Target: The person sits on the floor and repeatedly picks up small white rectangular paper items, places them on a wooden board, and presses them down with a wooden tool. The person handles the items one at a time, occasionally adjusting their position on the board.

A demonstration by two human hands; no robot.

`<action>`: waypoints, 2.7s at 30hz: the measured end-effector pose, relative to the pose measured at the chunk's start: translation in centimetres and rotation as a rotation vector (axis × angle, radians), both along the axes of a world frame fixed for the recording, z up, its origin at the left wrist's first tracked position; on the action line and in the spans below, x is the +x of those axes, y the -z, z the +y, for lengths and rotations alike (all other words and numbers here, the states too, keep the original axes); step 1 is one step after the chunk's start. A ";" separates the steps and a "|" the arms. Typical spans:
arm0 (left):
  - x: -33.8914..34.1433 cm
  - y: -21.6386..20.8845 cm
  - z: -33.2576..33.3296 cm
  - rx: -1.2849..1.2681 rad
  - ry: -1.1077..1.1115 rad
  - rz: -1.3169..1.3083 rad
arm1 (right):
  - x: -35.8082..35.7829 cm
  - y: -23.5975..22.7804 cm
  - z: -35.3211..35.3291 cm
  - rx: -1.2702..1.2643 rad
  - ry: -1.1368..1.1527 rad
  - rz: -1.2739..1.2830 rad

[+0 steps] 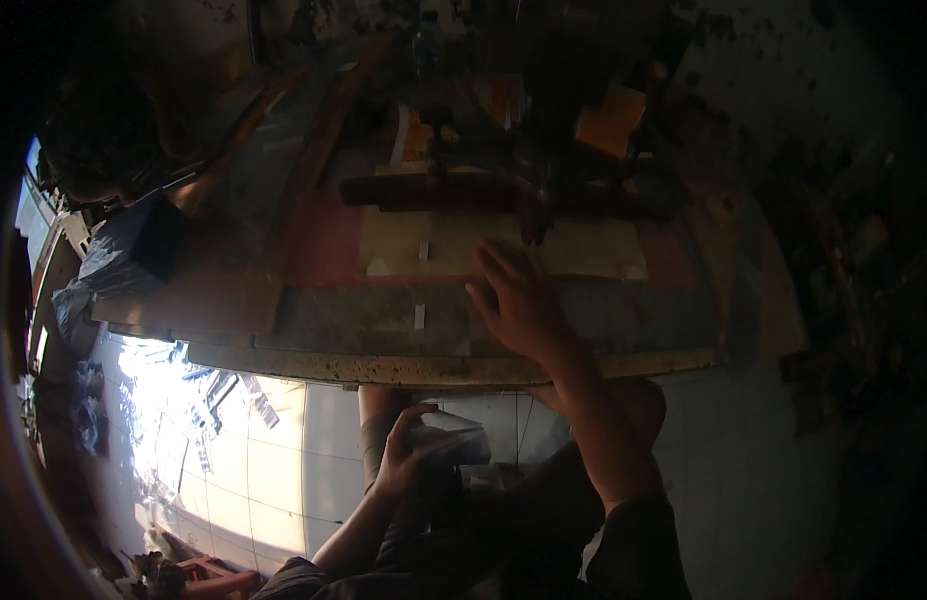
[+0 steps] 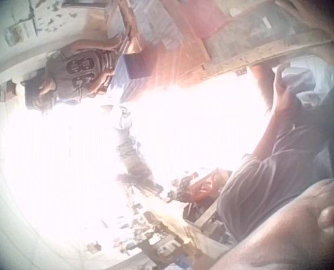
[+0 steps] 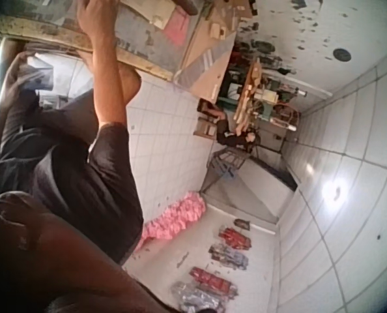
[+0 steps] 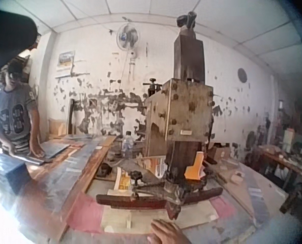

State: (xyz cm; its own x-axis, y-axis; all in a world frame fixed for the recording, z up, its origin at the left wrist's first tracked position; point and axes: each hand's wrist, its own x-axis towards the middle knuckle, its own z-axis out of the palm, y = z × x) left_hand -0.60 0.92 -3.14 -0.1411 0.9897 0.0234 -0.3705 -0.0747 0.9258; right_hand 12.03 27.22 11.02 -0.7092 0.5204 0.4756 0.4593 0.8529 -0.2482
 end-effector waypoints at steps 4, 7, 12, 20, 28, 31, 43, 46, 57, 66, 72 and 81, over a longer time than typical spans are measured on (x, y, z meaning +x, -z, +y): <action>-0.2 1.3 0.2 0.033 -0.014 0.081 | -0.3 0.1 0.3 0.032 -0.006 0.001; -0.2 1.0 0.2 0.026 -0.001 0.029 | -0.4 0.3 0.5 0.031 -0.007 0.009; 0.1 -0.3 0.1 0.006 0.014 -0.039 | -0.5 0.4 0.6 0.048 0.011 0.005; 0.2 -0.8 0.2 -0.006 0.029 -0.060 | -0.6 0.5 0.6 0.045 0.025 -0.026; 0.1 -0.2 0.0 0.041 0.026 -0.032 | 0.2 -0.8 -1.1 -0.028 -0.033 -0.024; -0.1 -1.2 -0.1 -0.010 0.031 0.037 | 0.4 -0.9 -1.4 -0.029 -0.043 -0.062; 0.6 0.5 -0.8 -0.015 0.074 -0.032 | 0.4 -0.6 -1.2 -0.060 -0.057 -0.076; 0.8 0.1 -0.8 -0.065 0.068 -0.009 | 0.4 -0.5 -1.2 -0.054 -0.057 -0.079; 0.8 -0.6 -0.7 -0.067 0.064 -0.005 | 0.2 -0.6 -1.2 -0.055 -0.065 -0.054; 0.8 -0.1 -0.7 -0.076 0.068 -0.003 | 0.3 -0.7 -1.2 -0.063 -0.061 -0.073; 0.8 0.4 -0.7 -0.091 0.067 -0.014 | 0.3 -0.7 -1.3 -0.046 -0.053 -0.084; 0.7 -0.3 -0.5 -0.074 0.072 0.022 | 0.4 -0.6 -1.3 -0.035 -0.045 -0.089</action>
